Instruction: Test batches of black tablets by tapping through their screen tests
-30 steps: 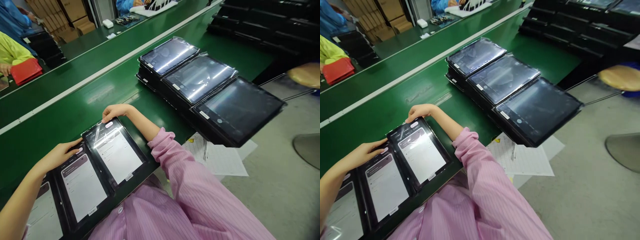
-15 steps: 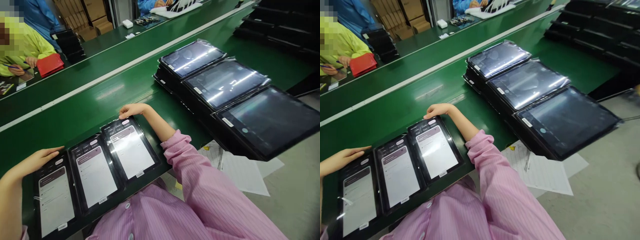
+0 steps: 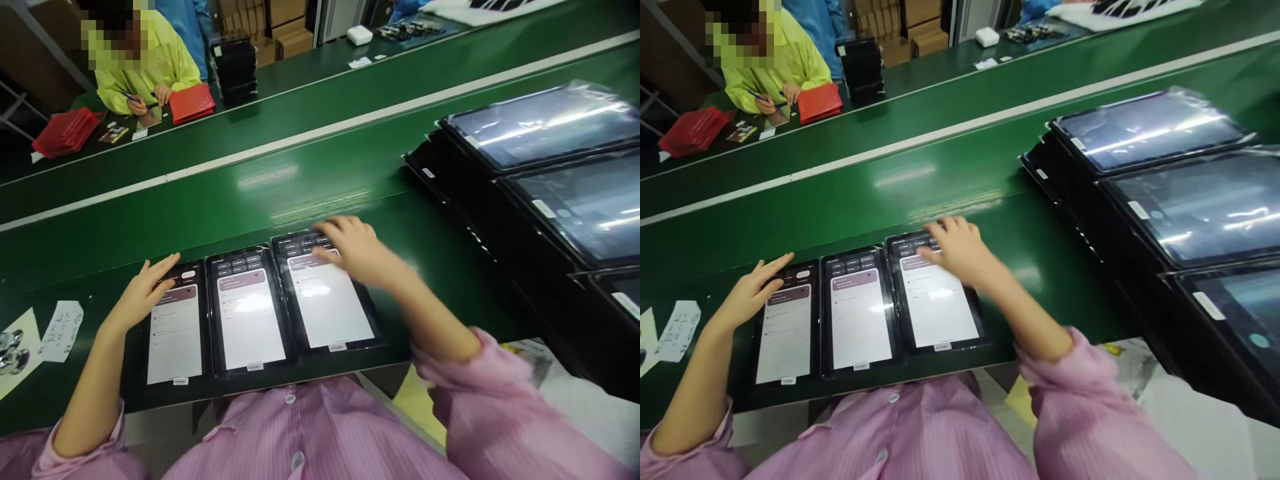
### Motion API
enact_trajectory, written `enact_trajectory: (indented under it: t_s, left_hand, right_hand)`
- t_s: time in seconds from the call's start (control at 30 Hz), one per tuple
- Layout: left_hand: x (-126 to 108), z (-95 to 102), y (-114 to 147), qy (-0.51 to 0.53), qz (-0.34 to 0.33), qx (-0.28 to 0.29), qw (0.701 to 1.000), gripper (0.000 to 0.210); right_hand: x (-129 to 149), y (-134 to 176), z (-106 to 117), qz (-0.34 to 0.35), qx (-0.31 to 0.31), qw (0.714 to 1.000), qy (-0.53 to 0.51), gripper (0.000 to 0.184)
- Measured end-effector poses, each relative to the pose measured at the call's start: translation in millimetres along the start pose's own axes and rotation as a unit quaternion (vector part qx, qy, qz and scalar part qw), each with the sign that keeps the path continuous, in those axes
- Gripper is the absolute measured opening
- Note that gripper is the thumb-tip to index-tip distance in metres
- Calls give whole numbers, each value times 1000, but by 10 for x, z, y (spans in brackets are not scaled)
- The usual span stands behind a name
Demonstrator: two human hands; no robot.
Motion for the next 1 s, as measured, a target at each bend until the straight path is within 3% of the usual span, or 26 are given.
enact_trajectory:
  t_s: [0.1,0.17,0.23,0.33,0.43,0.53,0.6,0.73,0.93,1.0]
  left_hand:
    - [-136,-96,556,56,-149,-95,983,38]
    - [-198,-224,870,74,-205,-93,971,40]
    - [-216,-343,1048,60,-210,-63,974,44]
    - [-194,-418,1015,14,-184,-19,983,48]
    - [-164,-381,726,-44,-104,-1,994,55]
    - [-218,-300,478,-107,-25,-27,994,64]
    - [-313,-257,465,-131,-14,-69,989,69]
    - [-511,-278,754,-115,-42,-114,986,62]
    - [-667,-515,1045,-117,-48,-30,992,58]
    - [-677,-525,1061,-127,-41,-35,990,64]
  right_hand:
    - [485,824,-356,65,-72,992,86,79]
    - [700,1249,-597,99,-68,987,105,101]
    - [813,1445,-750,113,-54,986,112,107]
    - [888,1291,-819,110,-27,986,121,101]
    - [956,818,-778,85,-2,986,143,90]
    - [998,408,-641,44,-18,987,153,79]
    - [972,327,-510,26,-58,988,143,79]
    - [781,621,-366,49,-91,989,103,82]
    - [547,1086,-475,53,-94,993,54,73]
    - [561,1121,-500,52,-118,991,39,73]
Point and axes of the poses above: each hand's wrist, its own y-axis away from the middle knuckle, its own z-axis out of the back of the hand, x = y × z, the point moved 3 cm from there along -y, towards the middle knuckle, and after that the axes turned 8 degrees about -z, right-handed, at the moved point
